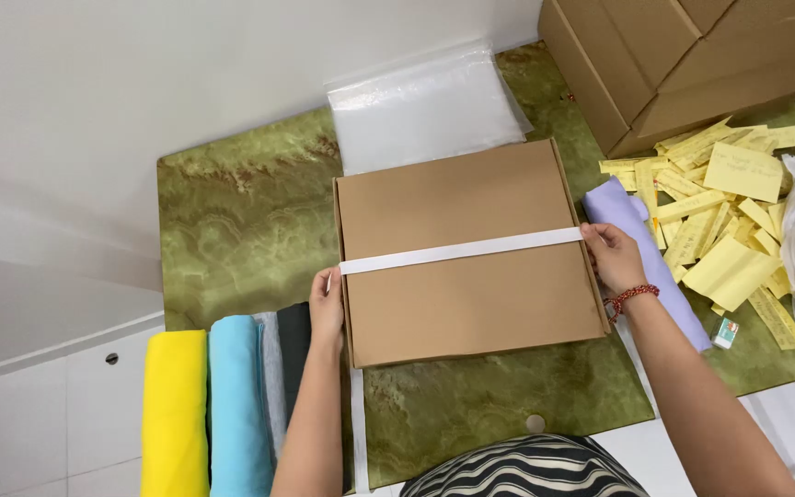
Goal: The person ties a white ribbon around a brown cardboard box, forming a bow on top. They then place a folded purple cloth into a clear plastic bag, seal it, and place the wrapped item into an open cardboard box.
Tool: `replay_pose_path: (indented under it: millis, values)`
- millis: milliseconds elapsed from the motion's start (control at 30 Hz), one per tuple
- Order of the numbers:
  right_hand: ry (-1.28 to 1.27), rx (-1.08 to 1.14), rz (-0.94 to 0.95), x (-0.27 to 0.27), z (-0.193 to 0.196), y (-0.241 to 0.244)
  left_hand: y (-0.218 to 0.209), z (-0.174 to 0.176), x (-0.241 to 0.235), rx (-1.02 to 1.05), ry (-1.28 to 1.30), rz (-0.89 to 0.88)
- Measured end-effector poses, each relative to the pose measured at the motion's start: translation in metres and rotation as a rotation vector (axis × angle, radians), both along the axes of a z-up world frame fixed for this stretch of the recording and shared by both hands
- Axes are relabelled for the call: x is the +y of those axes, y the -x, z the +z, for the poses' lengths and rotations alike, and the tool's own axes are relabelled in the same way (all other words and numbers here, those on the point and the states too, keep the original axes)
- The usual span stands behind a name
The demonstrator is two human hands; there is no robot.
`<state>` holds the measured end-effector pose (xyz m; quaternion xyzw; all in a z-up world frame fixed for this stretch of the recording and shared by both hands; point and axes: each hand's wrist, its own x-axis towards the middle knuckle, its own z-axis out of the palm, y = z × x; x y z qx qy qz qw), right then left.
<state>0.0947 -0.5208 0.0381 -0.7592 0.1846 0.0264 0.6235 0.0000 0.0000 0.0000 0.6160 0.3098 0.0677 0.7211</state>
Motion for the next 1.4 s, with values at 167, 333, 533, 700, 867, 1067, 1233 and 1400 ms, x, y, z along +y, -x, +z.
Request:
replay_pose_path:
  millis: [167,333,533,700,867,1067,1233,1400]
  values:
    - [-0.071,0.016,-0.043,-0.001,-0.022,0.003,0.011,0.043,-0.031,0.024,0.046,0.089]
    - [-0.104,0.134,0.0,-0.001,-0.036,0.021,0.014,0.043,-0.032,0.063,0.105,0.126]
    - [-0.162,0.19,0.0,-0.016,-0.047,0.016,0.008,0.019,-0.028,0.078,0.186,0.152]
    - [-0.34,0.274,-0.013,0.001,0.004,0.023,0.014,0.042,-0.034,0.086,0.34,0.143]
    - [-0.469,0.462,0.101,-0.014,0.032,0.036,0.028,0.062,-0.013,0.11,0.394,0.006]
    - [-0.694,0.545,0.129,-0.036,0.026,0.031,0.056,0.149,-0.002,0.182,0.392,-0.215]
    - [-0.876,0.534,0.1,-0.043,0.027,0.027,0.059,0.151,0.008,0.16,0.417,-0.228]
    - [-1.12,0.509,0.053,-0.048,0.037,0.012,0.05,0.155,0.016,0.089,0.55,-0.13]
